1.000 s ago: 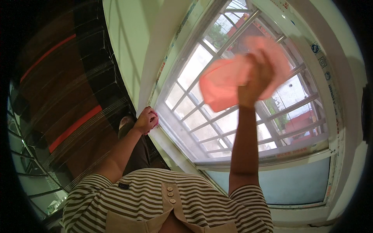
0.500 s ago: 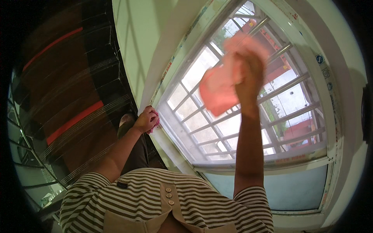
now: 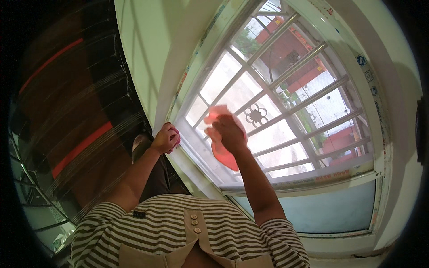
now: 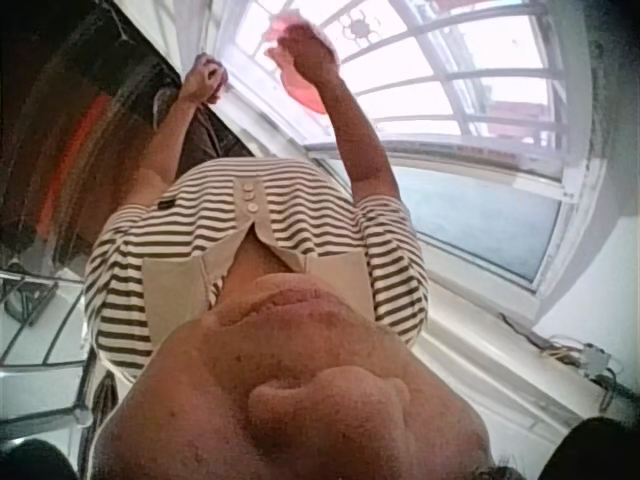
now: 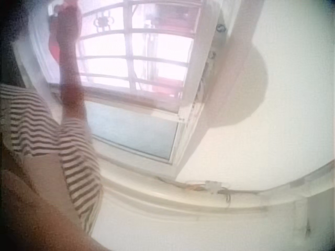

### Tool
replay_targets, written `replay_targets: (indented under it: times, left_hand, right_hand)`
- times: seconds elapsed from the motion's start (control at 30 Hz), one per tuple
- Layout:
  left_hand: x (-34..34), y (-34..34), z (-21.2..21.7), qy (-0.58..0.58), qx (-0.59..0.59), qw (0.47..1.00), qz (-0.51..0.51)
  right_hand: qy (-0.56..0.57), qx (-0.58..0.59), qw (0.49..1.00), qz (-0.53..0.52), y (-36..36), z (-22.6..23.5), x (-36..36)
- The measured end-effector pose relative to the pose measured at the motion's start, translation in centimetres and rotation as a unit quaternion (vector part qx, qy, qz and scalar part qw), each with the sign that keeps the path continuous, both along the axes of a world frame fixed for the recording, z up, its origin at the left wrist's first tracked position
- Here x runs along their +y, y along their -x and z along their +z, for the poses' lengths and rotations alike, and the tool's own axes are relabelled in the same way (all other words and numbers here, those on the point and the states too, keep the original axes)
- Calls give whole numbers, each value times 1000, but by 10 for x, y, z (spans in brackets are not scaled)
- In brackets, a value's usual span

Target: The person wipes the window frame and glass panes using two cloths, one pink and one maroon. They clean the upper frame, side edges, and glass surfaces in a repetitive wiping motion.

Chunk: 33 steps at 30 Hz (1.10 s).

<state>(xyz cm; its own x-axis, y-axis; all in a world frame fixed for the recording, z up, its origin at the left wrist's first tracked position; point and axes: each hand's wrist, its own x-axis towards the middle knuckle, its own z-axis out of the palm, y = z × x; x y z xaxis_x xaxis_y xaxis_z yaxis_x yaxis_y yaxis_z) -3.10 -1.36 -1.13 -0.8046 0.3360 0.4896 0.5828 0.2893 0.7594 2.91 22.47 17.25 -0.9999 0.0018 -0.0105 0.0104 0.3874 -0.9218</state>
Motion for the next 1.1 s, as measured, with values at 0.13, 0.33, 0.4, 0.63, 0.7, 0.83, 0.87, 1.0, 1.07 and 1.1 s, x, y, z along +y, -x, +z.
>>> replay_targets:
  times: [0.13,0.33,0.4,0.63,0.7,0.83,0.87,1.0,1.07,1.1]
  left_hand:
    - [0,3,-7,-10,-5,1000,-20]
    - [2,4,-9,14,21,1000,-15]
    - [3,2,-7,11,13,1000,-17]
    - [5,0,2,15,2,1000,-26]
    - [5,-1,1,25,23,999,-25]
    - [2,-6,-4,22,-16,999,-37]
    - [2,-9,-5,7,-29,999,-27]
    - [-3,-14,-7,10,-29,999,-24]
    - [-5,-17,-6,19,-14,1000,-15]
    - [-5,-18,-6,24,-9,1000,-11]
  right_hand:
    - [-471,259,842,41,-21,21,27]
    - [-537,515,653,-140,-53,162,63]
    - [-436,558,655,-264,-67,194,73]
    - [-509,553,621,-222,-58,127,69]
    - [14,338,932,-128,-61,68,50]
    - [-492,277,825,-19,-79,12,48]
    - [-464,205,862,-21,-81,13,51]
    - [-450,444,771,-79,-88,81,69]
    - [-523,482,685,-159,-102,131,75]
    - [-474,530,680,-180,-108,154,77]
